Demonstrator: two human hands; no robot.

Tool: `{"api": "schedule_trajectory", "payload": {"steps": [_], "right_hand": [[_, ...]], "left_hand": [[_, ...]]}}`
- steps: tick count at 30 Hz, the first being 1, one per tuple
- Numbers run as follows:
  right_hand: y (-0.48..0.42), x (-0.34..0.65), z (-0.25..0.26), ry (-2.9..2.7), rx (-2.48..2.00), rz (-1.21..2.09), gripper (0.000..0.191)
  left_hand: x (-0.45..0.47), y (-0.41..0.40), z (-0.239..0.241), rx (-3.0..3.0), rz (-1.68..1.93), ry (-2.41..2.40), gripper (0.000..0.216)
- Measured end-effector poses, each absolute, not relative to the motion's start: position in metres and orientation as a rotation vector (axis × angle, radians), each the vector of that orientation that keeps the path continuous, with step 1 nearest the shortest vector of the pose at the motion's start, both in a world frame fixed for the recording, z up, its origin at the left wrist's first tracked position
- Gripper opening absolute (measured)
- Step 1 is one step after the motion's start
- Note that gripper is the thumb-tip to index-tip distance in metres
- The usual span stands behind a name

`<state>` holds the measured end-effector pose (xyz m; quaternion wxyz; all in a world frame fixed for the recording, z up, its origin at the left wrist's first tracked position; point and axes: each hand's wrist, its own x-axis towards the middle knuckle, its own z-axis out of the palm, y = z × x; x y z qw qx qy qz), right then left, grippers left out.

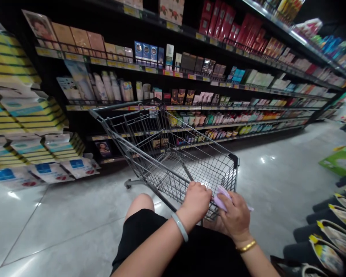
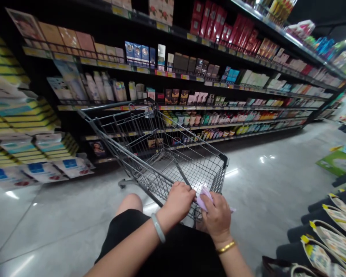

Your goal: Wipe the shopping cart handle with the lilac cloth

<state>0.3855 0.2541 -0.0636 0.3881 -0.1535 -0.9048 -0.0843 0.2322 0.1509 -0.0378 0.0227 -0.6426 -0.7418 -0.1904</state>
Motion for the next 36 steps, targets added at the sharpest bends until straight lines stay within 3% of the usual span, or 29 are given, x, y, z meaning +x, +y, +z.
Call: {"api": "schedule_trajectory", "payload": {"steps": [11, 18, 22, 27, 31, 36], "right_hand": [[0.249, 0.383, -0.044, -2.397, -0.582, -0.049, 0.026], [0.261, 0.369, -0.050, -2.253, -0.626, -0.051, 0.023], [0.248, 0.340, -0.048, -2.257, -0.655, 0.052, 0.023], [0.252, 0.326, -0.044, -2.412, -0.438, 0.086, 0.030], [0.262, 0.319, -0.040, -2.337, -0.633, 0.119, 0.029], [0.250, 0.290, -0.035, -2.413, -0.452, 0.209, 0.028]], "left_hand": [[0.229, 0.156, -0.020, -2.024, -0.589, -2.243, 0.016], [0.165, 0.118, -0.004, -1.826, -0.274, -2.410, 0.058], [0.152, 0.112, -0.002, -1.772, -0.076, -2.596, 0.071], [0.148, 0.116, -0.003, -1.705, -0.048, -2.638, 0.073], [0.148, 0.122, -0.002, -1.681, -0.047, -2.652, 0.075], [0.148, 0.129, -0.003, -1.633, -0.051, -2.651, 0.066]]}}
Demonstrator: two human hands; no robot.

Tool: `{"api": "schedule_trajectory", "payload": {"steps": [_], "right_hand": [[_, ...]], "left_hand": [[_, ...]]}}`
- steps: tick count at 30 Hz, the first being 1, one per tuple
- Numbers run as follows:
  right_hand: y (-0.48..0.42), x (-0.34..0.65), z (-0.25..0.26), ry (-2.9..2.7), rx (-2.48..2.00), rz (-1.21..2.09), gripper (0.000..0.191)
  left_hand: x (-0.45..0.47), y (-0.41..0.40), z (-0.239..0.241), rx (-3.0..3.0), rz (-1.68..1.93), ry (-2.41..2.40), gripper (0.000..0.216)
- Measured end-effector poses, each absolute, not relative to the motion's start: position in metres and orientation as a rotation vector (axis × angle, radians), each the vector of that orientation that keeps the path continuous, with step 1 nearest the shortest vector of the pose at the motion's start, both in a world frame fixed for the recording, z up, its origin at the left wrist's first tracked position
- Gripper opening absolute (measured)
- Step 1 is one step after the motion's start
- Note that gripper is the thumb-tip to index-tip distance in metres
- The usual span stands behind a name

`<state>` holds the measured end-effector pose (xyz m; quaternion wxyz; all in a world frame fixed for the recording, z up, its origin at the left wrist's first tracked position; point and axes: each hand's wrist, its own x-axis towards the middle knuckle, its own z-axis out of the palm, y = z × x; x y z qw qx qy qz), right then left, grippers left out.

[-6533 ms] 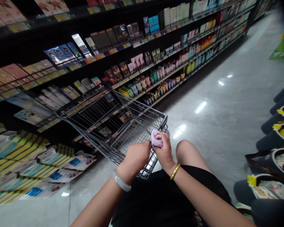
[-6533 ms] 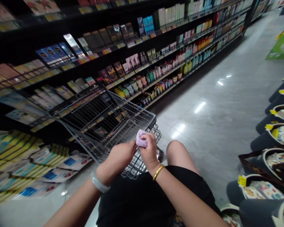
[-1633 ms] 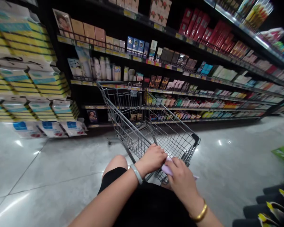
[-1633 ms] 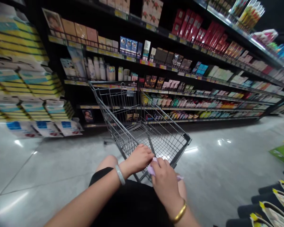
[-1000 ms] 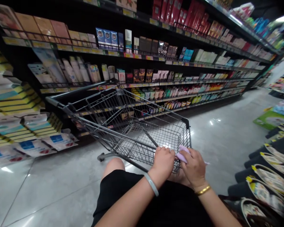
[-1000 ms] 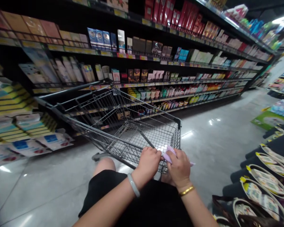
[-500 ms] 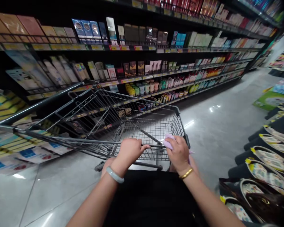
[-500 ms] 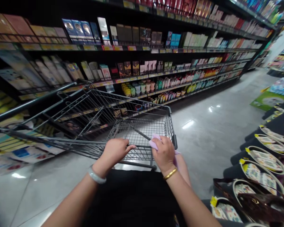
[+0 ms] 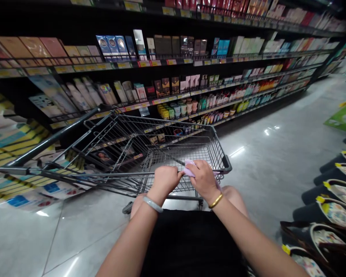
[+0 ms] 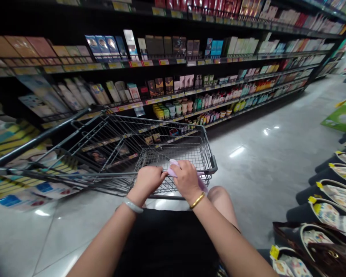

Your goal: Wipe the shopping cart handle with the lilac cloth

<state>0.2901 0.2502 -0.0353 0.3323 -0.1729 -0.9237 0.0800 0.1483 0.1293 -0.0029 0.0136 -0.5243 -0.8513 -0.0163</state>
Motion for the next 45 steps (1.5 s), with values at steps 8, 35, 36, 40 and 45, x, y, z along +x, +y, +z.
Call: {"api": "schedule_trajectory", "payload": {"steps": [8, 35, 36, 40, 45], "right_hand": [[0.271, 0.294, -0.050, -2.298, -0.629, 0.115, 0.033], [0.273, 0.266, -0.047, -2.317, -0.556, 0.304, 0.038], [0.263, 0.260, -0.049, -2.368, -0.457, 0.317, 0.041], [0.250, 0.260, -0.080, -2.328, -0.258, 0.328, 0.047], [0.283, 0.293, -0.138, -2.287, -0.478, 0.351, 0.043]], "left_hand": [[0.147, 0.140, -0.007, -1.584, -0.122, -2.674, 0.069], [0.091, 0.156, 0.005, -1.893, -0.083, -2.932, 0.071], [0.090, 0.157, 0.005, -1.892, -0.083, -2.930, 0.071], [0.089, 0.158, 0.003, -1.875, -0.078, -2.916, 0.073], [0.090, 0.156, 0.005, -1.908, -0.063, -2.859, 0.089]]}}
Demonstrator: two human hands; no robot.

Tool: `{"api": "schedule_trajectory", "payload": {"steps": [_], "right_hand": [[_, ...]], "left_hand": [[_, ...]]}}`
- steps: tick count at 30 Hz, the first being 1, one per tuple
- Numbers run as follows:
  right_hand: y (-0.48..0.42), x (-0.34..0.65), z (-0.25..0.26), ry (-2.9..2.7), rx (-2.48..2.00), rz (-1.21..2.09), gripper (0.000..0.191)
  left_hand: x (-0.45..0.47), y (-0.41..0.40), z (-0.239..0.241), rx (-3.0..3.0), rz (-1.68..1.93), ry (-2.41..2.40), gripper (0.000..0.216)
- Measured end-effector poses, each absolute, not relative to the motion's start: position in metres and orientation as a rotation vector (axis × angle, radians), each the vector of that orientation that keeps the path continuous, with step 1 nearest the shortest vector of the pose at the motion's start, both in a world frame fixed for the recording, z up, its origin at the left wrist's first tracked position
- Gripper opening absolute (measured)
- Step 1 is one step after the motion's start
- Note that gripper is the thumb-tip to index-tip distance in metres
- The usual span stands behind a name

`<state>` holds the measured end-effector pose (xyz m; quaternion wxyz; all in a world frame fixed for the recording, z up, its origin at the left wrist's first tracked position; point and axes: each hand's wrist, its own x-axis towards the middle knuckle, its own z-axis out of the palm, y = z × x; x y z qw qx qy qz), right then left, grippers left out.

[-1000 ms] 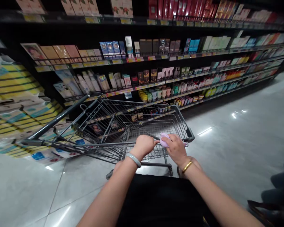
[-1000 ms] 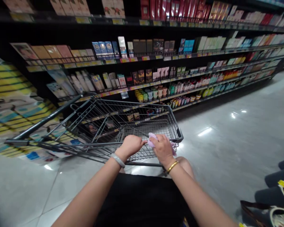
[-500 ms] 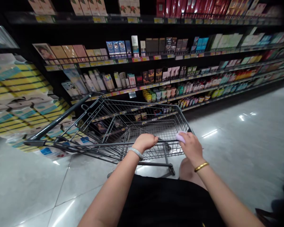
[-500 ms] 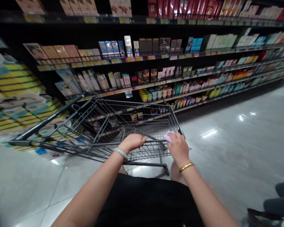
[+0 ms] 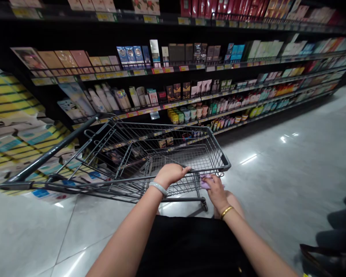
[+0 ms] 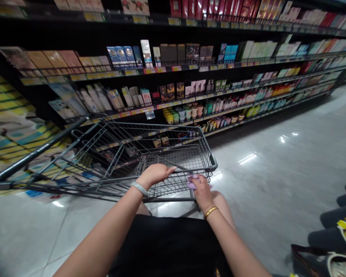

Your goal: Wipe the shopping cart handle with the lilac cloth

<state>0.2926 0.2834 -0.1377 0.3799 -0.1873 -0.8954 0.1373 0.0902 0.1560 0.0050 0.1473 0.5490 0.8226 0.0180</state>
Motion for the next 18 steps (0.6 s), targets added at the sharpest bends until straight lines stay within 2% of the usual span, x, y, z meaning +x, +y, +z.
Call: {"api": "schedule_trajectory", "payload": {"steps": [3, 9, 15, 18], "right_hand": [[0.289, 0.300, -0.135, -2.203, -0.561, 0.376, 0.045], [0.270, 0.271, -0.083, -2.080, -0.321, 0.344, 0.038], [0.266, 0.277, -0.110, -2.135, -0.373, 0.499, 0.045], [0.276, 0.288, -0.100, -1.984, -0.485, 0.564, 0.047]], "left_hand": [[0.091, 0.155, 0.005, 1.683, -0.001, 2.365, 0.093], [0.095, 0.152, 0.003, 1.795, -0.062, 2.434, 0.090], [0.099, 0.144, 0.006, 1.850, -0.001, 2.470, 0.082], [0.100, 0.149, 0.007, 1.808, -0.019, 2.474, 0.080]]}}
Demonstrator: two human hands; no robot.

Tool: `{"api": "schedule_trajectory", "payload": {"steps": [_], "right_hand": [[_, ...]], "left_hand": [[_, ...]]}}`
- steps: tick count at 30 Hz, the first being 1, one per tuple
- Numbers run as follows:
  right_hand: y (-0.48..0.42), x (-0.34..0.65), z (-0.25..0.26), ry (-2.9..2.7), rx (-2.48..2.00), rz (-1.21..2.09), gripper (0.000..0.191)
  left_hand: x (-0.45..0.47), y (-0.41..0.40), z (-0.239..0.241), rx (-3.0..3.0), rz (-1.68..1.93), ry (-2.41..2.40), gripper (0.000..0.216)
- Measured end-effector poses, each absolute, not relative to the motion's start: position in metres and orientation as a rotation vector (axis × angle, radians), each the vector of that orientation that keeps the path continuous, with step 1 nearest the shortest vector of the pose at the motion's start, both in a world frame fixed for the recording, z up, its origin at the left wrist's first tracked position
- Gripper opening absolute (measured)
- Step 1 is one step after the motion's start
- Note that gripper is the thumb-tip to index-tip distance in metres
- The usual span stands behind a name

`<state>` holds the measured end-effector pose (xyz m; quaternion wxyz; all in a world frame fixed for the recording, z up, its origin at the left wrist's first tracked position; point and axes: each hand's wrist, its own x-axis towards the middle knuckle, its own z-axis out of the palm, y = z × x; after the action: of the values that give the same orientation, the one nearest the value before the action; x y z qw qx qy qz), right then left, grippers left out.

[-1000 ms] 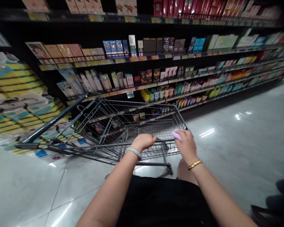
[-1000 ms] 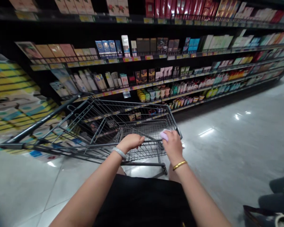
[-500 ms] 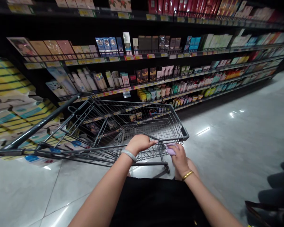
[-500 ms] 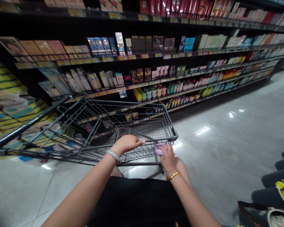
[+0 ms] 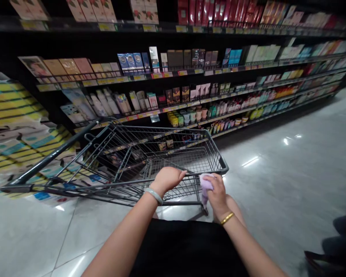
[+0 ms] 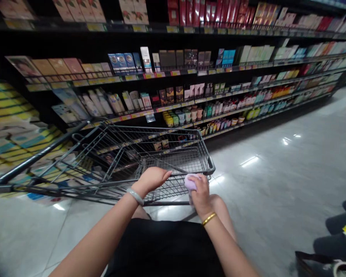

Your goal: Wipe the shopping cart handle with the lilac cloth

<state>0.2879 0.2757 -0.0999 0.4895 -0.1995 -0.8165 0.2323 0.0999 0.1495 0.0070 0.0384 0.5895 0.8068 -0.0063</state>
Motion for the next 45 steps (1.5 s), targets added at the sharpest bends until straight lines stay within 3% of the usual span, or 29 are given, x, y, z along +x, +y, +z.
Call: {"api": "schedule_trajectory", "payload": {"steps": [4, 11, 19, 25, 33, 36, 40, 45], "right_hand": [[0.291, 0.286, -0.081, -1.844, -0.529, 0.570, 0.040], [0.282, 0.288, -0.145, -1.921, -0.625, 0.604, 0.035], [0.284, 0.275, -0.095, -1.929, -0.497, 0.531, 0.040], [0.278, 0.286, -0.143, -2.050, -0.567, 0.508, 0.036], [0.274, 0.267, -0.070, -2.015, -0.410, 0.441, 0.040], [0.270, 0.263, -0.078, -2.121, -0.372, 0.355, 0.043], [0.263, 0.270, -0.091, -2.179, -0.359, 0.397, 0.046], [0.255, 0.257, -0.060, -2.175, -0.288, 0.440, 0.047]], "left_hand": [[0.107, 0.169, 0.006, 1.813, 0.017, 2.417, 0.076], [0.122, 0.183, 0.002, 1.829, 0.031, 2.407, 0.084], [0.122, 0.180, -0.004, 1.873, 0.049, 2.463, 0.082], [0.125, 0.178, -0.005, 1.879, 0.054, 2.499, 0.077], [0.127, 0.175, -0.002, 1.919, 0.000, 2.487, 0.059], [0.127, 0.166, 0.001, 1.889, -0.003, 2.527, 0.053], [0.121, 0.143, 0.007, 1.746, 0.023, 2.651, 0.062], [0.102, 0.107, 0.010, 1.637, 0.068, 2.791, 0.064]]}}
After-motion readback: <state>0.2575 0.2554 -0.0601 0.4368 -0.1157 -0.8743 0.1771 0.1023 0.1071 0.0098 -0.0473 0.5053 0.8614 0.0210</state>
